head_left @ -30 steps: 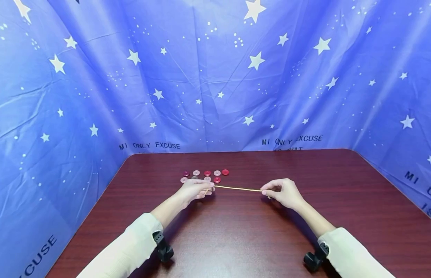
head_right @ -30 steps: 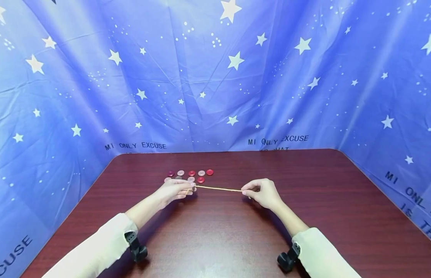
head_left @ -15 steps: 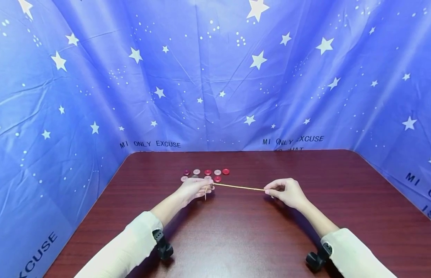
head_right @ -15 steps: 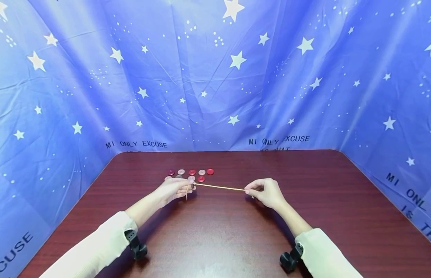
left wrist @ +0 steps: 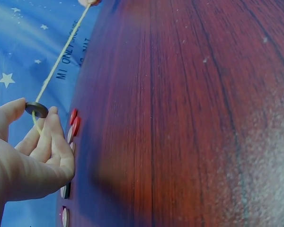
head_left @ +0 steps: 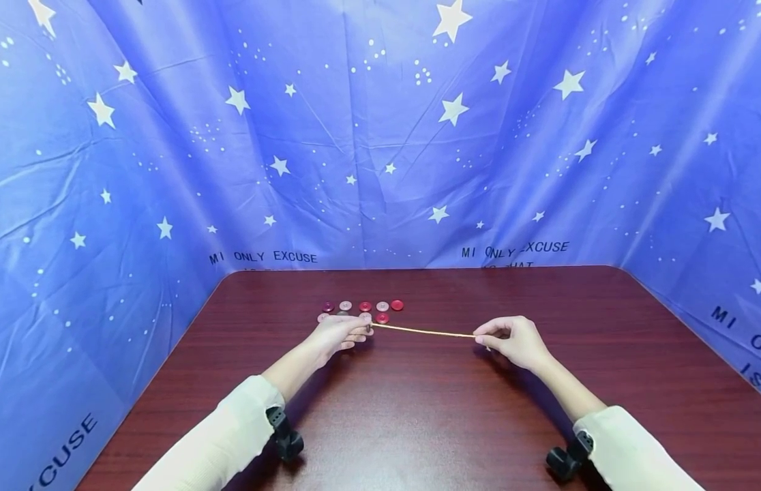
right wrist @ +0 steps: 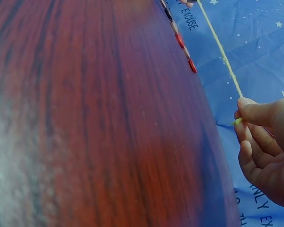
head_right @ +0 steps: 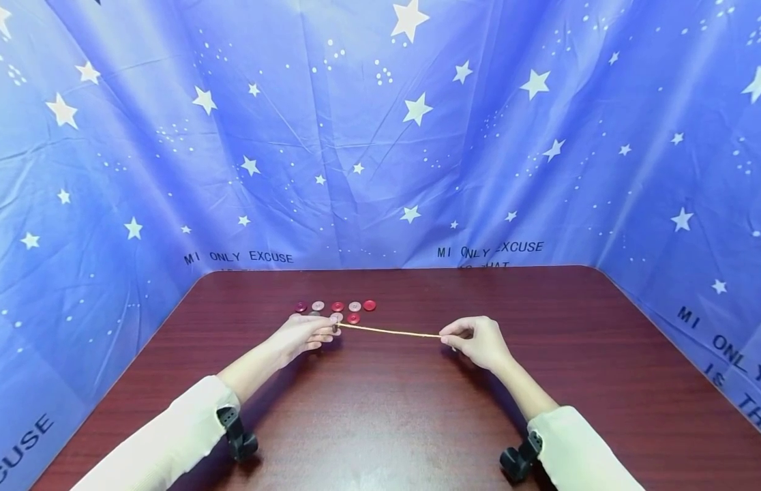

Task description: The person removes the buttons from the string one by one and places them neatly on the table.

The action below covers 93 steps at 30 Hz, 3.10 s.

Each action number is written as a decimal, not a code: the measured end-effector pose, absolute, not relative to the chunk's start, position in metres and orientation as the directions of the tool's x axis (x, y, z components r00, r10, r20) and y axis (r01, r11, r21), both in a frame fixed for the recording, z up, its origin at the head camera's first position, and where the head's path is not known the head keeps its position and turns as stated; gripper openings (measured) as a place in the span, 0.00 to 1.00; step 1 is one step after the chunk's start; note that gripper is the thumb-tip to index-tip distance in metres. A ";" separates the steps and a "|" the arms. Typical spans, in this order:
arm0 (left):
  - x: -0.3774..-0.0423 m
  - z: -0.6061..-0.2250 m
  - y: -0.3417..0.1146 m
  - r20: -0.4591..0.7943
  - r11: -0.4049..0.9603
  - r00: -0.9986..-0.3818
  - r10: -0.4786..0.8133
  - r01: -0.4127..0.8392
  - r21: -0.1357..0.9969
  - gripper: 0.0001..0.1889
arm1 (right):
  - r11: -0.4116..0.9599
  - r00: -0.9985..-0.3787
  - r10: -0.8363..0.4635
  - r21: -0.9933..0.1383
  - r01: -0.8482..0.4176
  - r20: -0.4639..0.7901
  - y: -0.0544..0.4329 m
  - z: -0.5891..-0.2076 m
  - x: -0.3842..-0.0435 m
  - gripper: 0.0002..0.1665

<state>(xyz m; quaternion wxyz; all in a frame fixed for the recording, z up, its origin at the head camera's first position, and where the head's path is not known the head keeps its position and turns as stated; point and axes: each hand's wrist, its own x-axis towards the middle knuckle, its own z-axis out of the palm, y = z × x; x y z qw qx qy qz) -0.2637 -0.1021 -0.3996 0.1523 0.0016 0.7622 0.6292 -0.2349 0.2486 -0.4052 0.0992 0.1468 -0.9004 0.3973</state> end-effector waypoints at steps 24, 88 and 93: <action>-0.265 -0.402 -0.122 -0.230 -0.074 -0.961 0.151 -0.243 0.967 0.14 | 0.693 -0.942 -0.104 -0.656 -0.298 0.318 0.252 -0.405 -0.237 0.04; -0.285 -0.402 -0.057 -0.038 0.241 -0.999 0.014 -0.033 0.970 0.05 | 0.663 -0.963 -0.200 -0.699 -0.269 0.181 0.242 -0.405 -0.240 0.05; -0.279 -0.399 -0.078 -0.048 0.274 -0.997 0.066 -0.028 0.961 0.08 | 0.685 -0.960 -0.195 -0.673 -0.279 0.199 0.245 -0.404 -0.241 0.05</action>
